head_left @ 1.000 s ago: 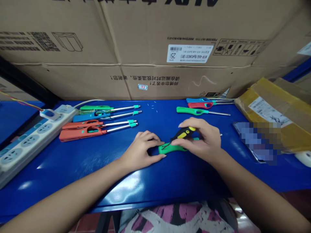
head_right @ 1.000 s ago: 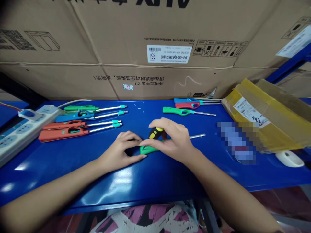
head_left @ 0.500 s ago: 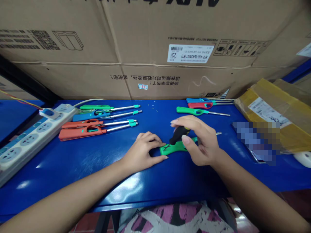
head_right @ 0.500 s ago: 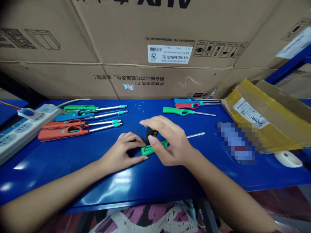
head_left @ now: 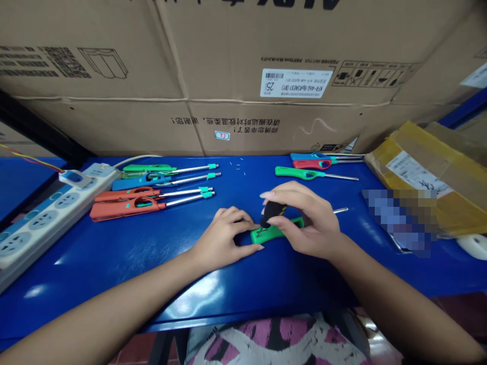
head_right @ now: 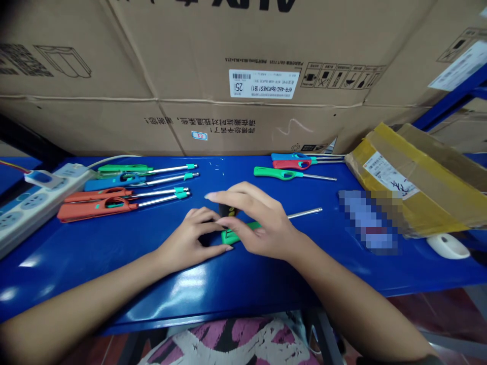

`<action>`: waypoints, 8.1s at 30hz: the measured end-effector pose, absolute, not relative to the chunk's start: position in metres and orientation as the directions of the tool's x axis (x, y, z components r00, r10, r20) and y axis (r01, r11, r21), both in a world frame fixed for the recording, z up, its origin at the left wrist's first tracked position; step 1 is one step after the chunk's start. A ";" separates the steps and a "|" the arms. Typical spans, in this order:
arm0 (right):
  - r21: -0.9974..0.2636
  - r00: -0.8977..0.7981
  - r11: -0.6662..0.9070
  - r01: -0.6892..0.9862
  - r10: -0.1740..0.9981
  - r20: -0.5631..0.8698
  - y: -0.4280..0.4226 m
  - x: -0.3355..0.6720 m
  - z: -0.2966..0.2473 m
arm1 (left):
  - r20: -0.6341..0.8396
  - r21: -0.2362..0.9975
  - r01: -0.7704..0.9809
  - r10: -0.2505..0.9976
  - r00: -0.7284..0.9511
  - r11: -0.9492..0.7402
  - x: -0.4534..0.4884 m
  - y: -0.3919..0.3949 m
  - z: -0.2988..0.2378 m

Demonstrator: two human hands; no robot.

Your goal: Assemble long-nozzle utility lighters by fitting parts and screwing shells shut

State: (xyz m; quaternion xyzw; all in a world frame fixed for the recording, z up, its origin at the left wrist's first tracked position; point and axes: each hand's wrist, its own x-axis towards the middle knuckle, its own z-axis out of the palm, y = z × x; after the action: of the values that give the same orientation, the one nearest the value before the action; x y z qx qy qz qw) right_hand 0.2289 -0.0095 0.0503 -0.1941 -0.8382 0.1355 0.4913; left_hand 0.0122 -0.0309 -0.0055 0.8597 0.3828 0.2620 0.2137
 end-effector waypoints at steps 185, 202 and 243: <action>-0.509 -0.623 0.803 0.309 0.575 0.530 -0.008 0.251 0.060 | 0.270 0.522 0.622 0.805 0.528 -0.583 0.018 -0.032 -0.004; -0.332 -0.551 0.776 0.536 0.620 0.559 0.024 0.296 0.064 | 0.287 0.149 0.745 0.749 0.597 -0.651 0.102 0.094 0.006; -0.382 -0.165 0.483 0.787 0.763 0.625 0.026 0.299 0.063 | 0.158 0.474 0.706 0.840 0.519 -0.526 -0.012 -0.011 0.010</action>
State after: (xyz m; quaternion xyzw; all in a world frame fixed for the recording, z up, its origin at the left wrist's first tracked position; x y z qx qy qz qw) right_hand 0.2992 0.0265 0.0630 -0.5080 -0.7630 -0.0154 0.3994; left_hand -0.0125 -0.0112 0.0104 0.8531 0.4532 0.1875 0.1781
